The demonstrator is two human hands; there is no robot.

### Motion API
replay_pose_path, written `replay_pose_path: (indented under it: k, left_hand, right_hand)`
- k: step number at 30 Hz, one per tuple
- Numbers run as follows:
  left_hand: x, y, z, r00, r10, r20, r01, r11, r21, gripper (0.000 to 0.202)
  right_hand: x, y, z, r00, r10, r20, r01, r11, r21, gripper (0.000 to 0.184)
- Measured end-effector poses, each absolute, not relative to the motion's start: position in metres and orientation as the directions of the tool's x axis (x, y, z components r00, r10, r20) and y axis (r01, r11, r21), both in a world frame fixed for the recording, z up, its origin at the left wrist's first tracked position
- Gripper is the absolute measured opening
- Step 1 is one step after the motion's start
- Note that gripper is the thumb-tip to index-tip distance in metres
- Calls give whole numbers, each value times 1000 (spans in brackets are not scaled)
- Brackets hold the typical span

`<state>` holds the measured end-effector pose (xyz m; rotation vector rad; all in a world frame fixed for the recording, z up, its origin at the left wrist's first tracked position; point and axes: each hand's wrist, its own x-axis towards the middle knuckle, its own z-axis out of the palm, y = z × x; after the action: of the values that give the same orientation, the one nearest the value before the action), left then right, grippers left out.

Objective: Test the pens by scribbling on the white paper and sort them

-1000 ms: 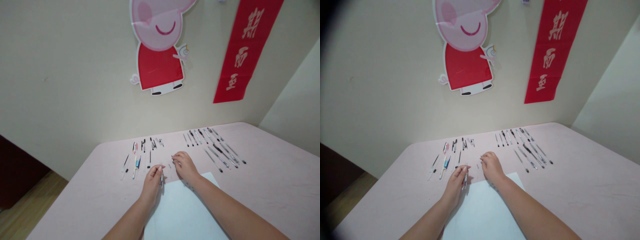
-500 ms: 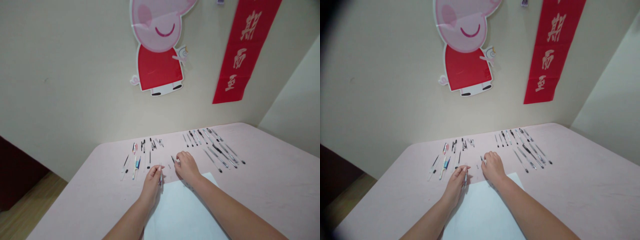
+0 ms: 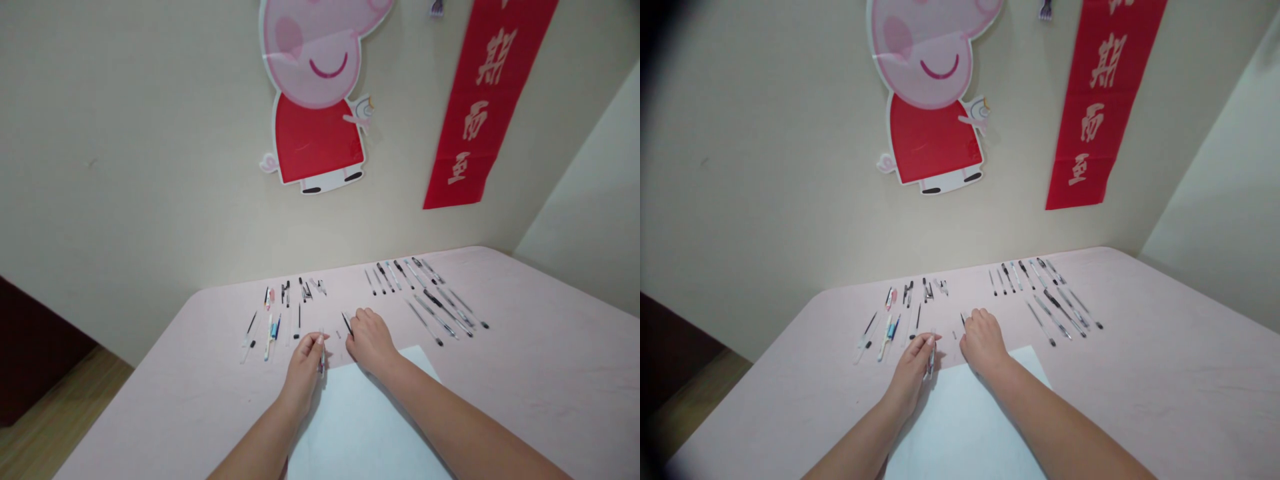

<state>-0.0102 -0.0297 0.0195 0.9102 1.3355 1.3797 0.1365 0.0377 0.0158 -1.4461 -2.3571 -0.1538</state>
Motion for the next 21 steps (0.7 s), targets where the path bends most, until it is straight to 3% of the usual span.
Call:
replay_pose_path:
  k: [7, 9, 11, 13, 16, 18, 21]
  left_hand:
    - [-11, -29, 19, -237, 966, -103, -98, 82, 992, 39]
    - [-10, -29, 20, -225, 968, -107, -97, 87, 991, 40]
    - [-10, -29, 19, -209, 972, -110, -104, 89, 990, 40]
    - [-10, -29, 18, -195, 975, -109, -106, 89, 990, 40]
    - [-10, -29, 16, -168, 982, -86, -86, 73, 994, 41]
    - [-10, -30, 15, -148, 987, -57, -58, 48, 997, 42]
    - [-9, -31, 16, -134, 991, -26, -17, 24, 1000, 44]
  right_hand:
    - [135, 38, 20, -378, 873, 309, 895, 430, -121, 8]
    - [137, 39, 20, -344, 881, 326, 888, 417, -192, 9]
    - [138, 41, 19, -283, 886, 368, 845, 412, -341, 10]
    - [138, 43, 18, -210, 902, 377, 717, 404, -568, 11]
    - [135, 45, 18, -176, 939, 295, 327, 338, -882, 13]
    - [132, 45, 19, -194, 952, 236, 63, 252, -966, 15]
    - [127, 44, 21, -220, 963, 153, -148, 123, -981, 17]
